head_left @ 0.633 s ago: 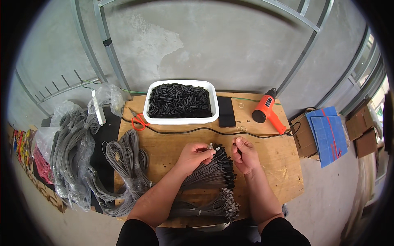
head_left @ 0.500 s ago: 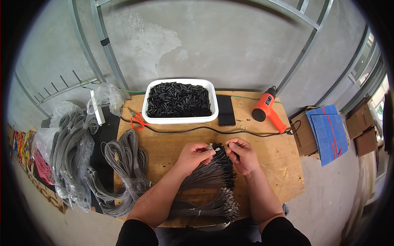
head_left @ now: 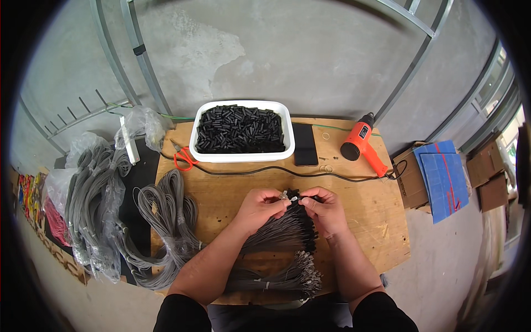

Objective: Applying heat shrink tubing to wire terminals and then using a heat gun to shrink them.

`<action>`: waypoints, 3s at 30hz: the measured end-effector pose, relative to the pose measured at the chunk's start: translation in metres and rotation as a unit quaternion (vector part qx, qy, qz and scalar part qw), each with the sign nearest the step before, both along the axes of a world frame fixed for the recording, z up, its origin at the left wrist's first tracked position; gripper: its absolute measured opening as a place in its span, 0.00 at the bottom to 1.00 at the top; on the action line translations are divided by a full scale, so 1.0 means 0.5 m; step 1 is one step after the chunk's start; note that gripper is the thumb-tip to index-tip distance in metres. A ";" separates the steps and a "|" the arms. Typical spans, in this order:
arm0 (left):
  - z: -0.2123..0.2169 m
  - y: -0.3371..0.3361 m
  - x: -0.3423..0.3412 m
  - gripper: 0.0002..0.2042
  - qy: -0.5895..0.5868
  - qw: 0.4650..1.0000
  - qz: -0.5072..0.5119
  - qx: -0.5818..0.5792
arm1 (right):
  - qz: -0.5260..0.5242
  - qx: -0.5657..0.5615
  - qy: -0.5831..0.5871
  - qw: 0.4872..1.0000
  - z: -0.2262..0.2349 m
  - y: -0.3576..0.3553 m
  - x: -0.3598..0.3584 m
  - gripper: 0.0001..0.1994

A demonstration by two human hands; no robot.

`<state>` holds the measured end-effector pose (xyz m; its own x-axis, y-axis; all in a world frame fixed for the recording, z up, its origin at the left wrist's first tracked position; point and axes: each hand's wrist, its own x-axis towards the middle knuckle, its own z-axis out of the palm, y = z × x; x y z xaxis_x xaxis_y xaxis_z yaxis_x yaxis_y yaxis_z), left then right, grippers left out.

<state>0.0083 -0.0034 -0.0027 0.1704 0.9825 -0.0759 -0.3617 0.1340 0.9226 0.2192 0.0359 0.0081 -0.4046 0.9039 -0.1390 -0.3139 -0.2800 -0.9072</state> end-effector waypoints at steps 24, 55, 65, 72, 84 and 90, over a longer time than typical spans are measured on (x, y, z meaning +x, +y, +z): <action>-0.003 -0.002 -0.002 0.06 0.066 0.997 -0.006 0.025 | -0.003 0.057 0.009 0.998 -0.010 -0.006 -0.008 0.04; 0.008 -0.004 -0.004 0.09 0.129 0.991 -0.021 0.037 | 0.082 -0.105 0.104 0.986 0.002 0.004 0.013 0.06; 0.006 -0.003 -0.004 0.10 0.110 0.993 -0.025 0.039 | 0.063 -0.067 0.075 0.993 -0.004 0.009 0.016 0.06; 0.006 -0.002 -0.002 0.09 0.274 0.947 0.006 0.169 | -0.039 0.020 0.046 0.998 0.014 0.013 0.022 0.05; 0.007 -0.003 -0.002 0.10 0.281 0.932 -0.049 0.222 | 0.064 0.113 -0.077 0.989 0.018 -0.005 0.018 0.05; 0.009 -0.004 0.000 0.08 0.207 0.975 0.005 0.083 | 0.038 0.067 -0.082 0.994 0.007 -0.003 0.013 0.03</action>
<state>0.0085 -0.0057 0.0021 0.1502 0.9884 0.0243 0.0451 -0.0315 0.9985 0.2258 0.0346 0.0118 -0.4537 0.8867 -0.0887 -0.1424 -0.1704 -0.9750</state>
